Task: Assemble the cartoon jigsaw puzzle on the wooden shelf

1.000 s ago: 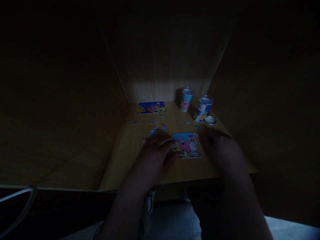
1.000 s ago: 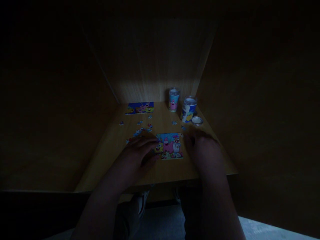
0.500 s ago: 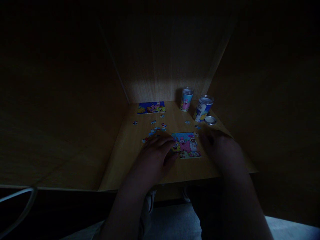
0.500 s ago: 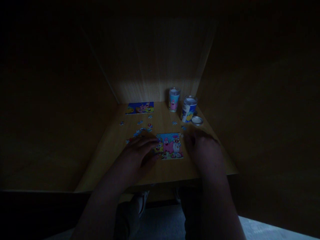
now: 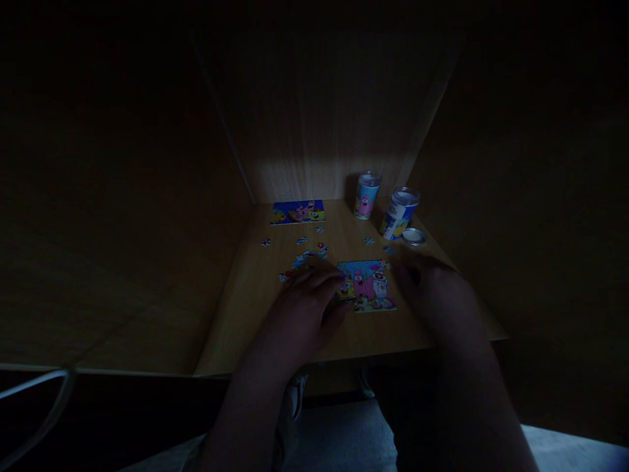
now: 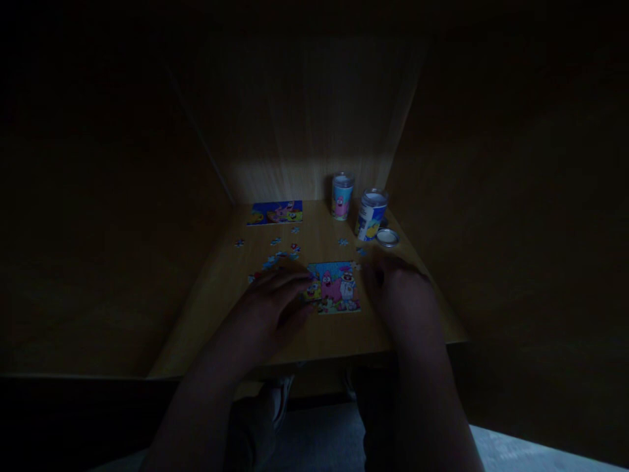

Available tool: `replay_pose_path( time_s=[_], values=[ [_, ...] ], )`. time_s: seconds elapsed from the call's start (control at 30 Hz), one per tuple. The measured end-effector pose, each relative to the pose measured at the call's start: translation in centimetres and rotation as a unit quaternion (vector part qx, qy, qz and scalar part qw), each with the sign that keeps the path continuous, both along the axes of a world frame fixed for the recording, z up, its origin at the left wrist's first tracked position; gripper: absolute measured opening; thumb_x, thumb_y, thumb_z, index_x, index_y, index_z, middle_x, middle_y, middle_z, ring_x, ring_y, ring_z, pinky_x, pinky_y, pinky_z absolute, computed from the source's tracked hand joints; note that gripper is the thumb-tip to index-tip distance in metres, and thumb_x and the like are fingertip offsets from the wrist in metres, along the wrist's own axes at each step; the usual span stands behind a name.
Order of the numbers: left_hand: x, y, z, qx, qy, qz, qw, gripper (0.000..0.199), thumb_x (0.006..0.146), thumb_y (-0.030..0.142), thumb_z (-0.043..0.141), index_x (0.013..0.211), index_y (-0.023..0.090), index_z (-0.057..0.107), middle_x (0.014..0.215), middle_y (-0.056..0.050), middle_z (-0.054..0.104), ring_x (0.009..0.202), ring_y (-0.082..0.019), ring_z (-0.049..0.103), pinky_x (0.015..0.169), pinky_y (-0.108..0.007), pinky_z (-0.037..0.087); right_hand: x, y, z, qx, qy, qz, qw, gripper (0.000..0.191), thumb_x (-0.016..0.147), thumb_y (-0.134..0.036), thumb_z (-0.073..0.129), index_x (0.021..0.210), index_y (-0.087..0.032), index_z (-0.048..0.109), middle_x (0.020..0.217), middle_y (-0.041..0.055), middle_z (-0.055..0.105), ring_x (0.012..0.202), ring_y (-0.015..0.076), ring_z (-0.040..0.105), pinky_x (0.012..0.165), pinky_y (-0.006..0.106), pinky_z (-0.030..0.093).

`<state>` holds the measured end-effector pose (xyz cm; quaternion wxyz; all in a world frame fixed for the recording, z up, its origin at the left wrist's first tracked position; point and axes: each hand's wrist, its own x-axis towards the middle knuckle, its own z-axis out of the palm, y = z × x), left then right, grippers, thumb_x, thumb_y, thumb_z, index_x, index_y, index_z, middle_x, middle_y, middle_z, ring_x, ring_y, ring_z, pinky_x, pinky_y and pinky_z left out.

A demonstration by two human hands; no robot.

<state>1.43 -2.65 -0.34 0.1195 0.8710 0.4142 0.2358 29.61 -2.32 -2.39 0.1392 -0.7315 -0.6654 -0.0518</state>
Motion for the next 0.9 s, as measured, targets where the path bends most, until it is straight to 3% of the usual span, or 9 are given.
replay_pose_path(
  time_s=[0.53, 0.9],
  values=[
    [-0.02, 0.01, 0.06, 0.0, -0.008, -0.004, 1.0, 0.034, 0.108, 0.031, 0.073, 0.142, 0.029, 0.073, 0.15, -0.007, 0.075, 0.139, -0.03, 0.068, 0.125, -0.057, 0.054, -0.17, -0.05, 0.35, -0.011, 0.012, -0.007, 1.0, 0.048, 0.116, -0.051, 0.047, 0.098, -0.019, 0.079, 0.098, 0.0171, 0.082, 0.08, 0.0274, 0.075, 0.073, 0.037, 0.052],
    [-0.04, 0.01, -0.01, -0.003, 0.0, -0.002, 1.0, 0.035, 0.108, 0.031, 0.073, 0.143, 0.029, 0.071, 0.151, -0.006, 0.074, 0.141, -0.03, 0.068, 0.125, -0.058, 0.054, -0.07, -0.13, 0.08, 0.001, 0.015, -0.008, 1.0, 0.051, 0.116, -0.053, 0.046, 0.098, -0.019, 0.079, 0.089, 0.0148, 0.081, 0.071, 0.0238, 0.071, 0.067, 0.034, 0.048]
  ],
)
